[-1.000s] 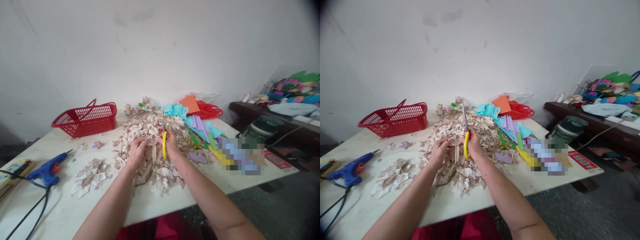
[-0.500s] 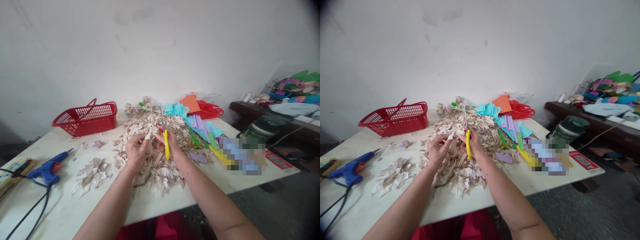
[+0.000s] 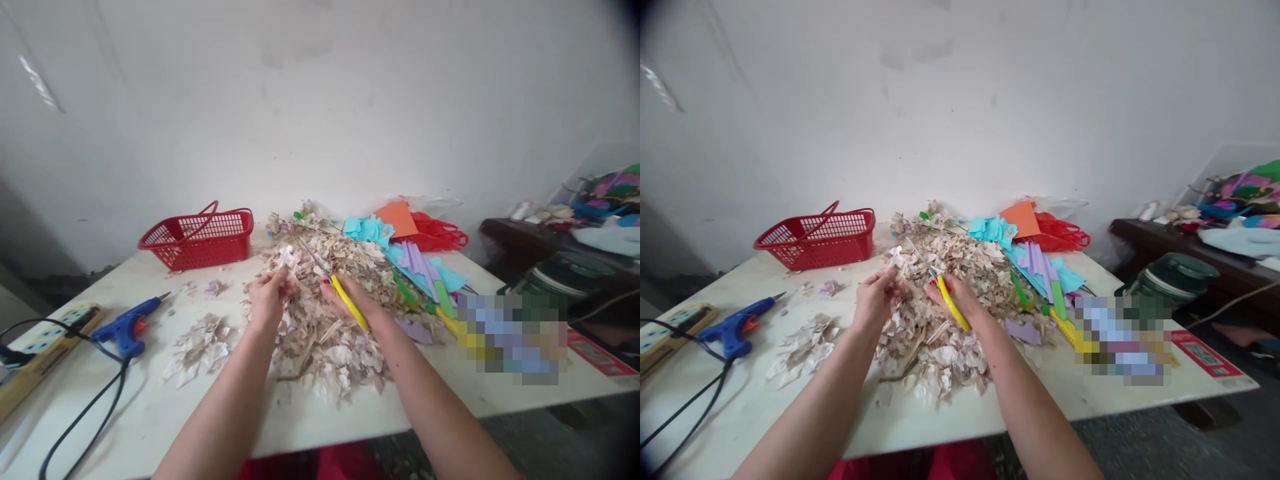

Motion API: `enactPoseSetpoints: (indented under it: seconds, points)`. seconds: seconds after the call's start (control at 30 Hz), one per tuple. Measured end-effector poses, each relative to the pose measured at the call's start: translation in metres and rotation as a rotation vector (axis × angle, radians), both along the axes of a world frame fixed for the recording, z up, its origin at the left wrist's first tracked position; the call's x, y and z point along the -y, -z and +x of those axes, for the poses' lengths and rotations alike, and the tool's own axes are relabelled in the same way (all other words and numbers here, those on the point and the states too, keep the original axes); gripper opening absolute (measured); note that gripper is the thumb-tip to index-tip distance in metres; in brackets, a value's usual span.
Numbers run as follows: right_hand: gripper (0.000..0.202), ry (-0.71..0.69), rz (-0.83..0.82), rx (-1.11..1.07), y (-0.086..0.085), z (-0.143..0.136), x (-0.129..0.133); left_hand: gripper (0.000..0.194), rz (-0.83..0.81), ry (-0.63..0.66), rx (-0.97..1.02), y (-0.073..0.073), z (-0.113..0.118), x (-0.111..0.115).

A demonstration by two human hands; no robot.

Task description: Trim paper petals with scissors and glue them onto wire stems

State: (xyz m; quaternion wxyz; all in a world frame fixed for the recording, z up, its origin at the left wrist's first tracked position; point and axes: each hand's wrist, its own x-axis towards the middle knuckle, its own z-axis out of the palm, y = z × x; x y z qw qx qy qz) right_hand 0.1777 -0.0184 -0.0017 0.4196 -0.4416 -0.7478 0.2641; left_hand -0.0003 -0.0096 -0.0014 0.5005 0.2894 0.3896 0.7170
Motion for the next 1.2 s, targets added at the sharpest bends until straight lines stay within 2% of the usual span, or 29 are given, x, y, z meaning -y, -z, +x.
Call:
enactPoseSetpoints:
  seconds: [0.1,0.27,0.43,0.63,0.93,1.2]
  points:
    - [0.022,0.034,-0.001,0.132,0.0,0.002,0.004,0.024,0.018,-0.007,0.048,-0.002,-0.003,-0.001]
    - [0.021,0.043,-0.018,0.349,-0.01,0.006,0.012,0.023,0.005,-0.006,0.099,-0.005,-0.005,0.0]
    - [0.022,0.019,-0.054,0.436,-0.012,0.01,0.012,0.022,-0.028,-0.035,0.072,-0.007,-0.003,0.002]
    - [0.026,-0.067,-0.058,0.463,-0.01,0.012,0.011,0.026,-0.035,-0.057,0.053,-0.004,-0.003,0.001]
    - [0.027,-0.048,-0.029,0.505,-0.012,0.003,0.014,0.024,-0.042,0.025,0.072,0.001,0.006,0.003]
    - [0.023,-0.061,-0.07,0.434,-0.006,0.001,0.01,0.023,-0.045,0.051,0.073,0.002,0.009,0.004]
